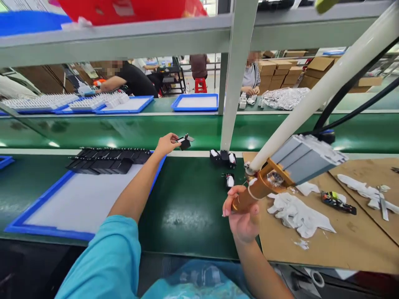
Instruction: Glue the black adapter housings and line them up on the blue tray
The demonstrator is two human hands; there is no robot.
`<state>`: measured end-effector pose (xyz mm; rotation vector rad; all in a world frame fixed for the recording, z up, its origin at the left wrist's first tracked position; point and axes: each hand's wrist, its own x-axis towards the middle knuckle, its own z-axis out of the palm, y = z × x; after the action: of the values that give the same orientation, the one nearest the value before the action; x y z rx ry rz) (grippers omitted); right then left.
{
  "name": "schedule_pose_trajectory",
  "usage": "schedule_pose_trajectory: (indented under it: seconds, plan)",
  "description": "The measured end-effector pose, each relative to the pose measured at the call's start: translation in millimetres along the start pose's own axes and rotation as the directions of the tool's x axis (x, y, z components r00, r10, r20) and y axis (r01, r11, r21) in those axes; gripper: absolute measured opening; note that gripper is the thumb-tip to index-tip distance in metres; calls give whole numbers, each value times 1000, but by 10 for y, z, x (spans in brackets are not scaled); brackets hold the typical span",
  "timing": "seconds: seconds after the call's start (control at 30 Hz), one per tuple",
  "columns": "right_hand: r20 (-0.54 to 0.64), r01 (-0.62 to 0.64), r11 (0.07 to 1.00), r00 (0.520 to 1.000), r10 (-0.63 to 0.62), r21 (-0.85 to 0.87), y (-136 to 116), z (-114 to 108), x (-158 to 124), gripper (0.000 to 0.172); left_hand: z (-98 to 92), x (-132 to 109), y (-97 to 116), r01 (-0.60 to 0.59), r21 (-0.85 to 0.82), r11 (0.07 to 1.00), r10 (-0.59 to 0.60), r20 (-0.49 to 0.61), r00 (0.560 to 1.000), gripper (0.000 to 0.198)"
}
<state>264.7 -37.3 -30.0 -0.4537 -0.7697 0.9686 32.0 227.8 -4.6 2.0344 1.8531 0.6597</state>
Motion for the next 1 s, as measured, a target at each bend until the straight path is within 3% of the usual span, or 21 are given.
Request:
schedule_pose_trajectory:
  seconds: [0.1, 0.2, 0.3, 0.4, 0.47, 0.53, 0.6, 0.67, 0.73, 0.83, 0.93, 1.0]
  plan:
    - [-8, -10, 1000, 1000, 10, -13, -7, -7, 17, 33, -137, -520, 120, -86, -85, 993, 92, 64, 994, 36]
    - [-6, 6, 999, 1000, -7, -49, -12, -12, 22, 31, -195, -1203, 197, -182, -207, 961, 217, 163, 962, 33]
    - [4, 12, 999, 1000, -12, -40, -16, -8, 23, 29, -121, -1824, 160, -156, -270, 950, 231, 277, 933, 28]
    - [-2, 9, 999, 1000, -9, -36, -22, 4, 32, 31, 4, -2214, 60, -124, -298, 946, 229, 349, 909, 25]
    - [-11, 9, 999, 1000, -10, -49, -27, 13, 39, 34, 92, -2361, 29, -158, -289, 944, 246, 300, 922, 28]
    - [-18, 12, 998, 1000, -13, -58, -34, 22, 44, 35, 205, -2464, 62, -271, -244, 931, 319, 189, 929, 40]
    - [-25, 14, 998, 1000, -15, -62, -41, 29, 47, 33, 361, -2546, 153, -390, -165, 906, 407, 85, 909, 58]
    - [-30, 19, 998, 999, -21, -67, -46, 33, 49, 30, 542, -2608, 269, -436, -84, 896, 439, 17, 898, 76]
    - [-33, 24, 996, 999, -26, -81, -46, 34, 53, 30, 692, -2642, 363, -415, -25, 909, 414, -51, 909, 82]
    - [-50, 16, 993, 999, -22, -119, -40, 33, 61, 33, 744, -2644, 388, -345, -46, 938, 339, -103, 935, 68]
    - [-59, -3, 991, 998, -4, -130, -33, 34, 63, 35, 608, -2598, 275, -256, -256, 932, 256, -35, 966, 62]
    - [-51, -8, 993, 999, 2, -116, -29, 36, 61, 35, 506, -2540, 171, -136, -436, 890, 166, 32, 986, 65]
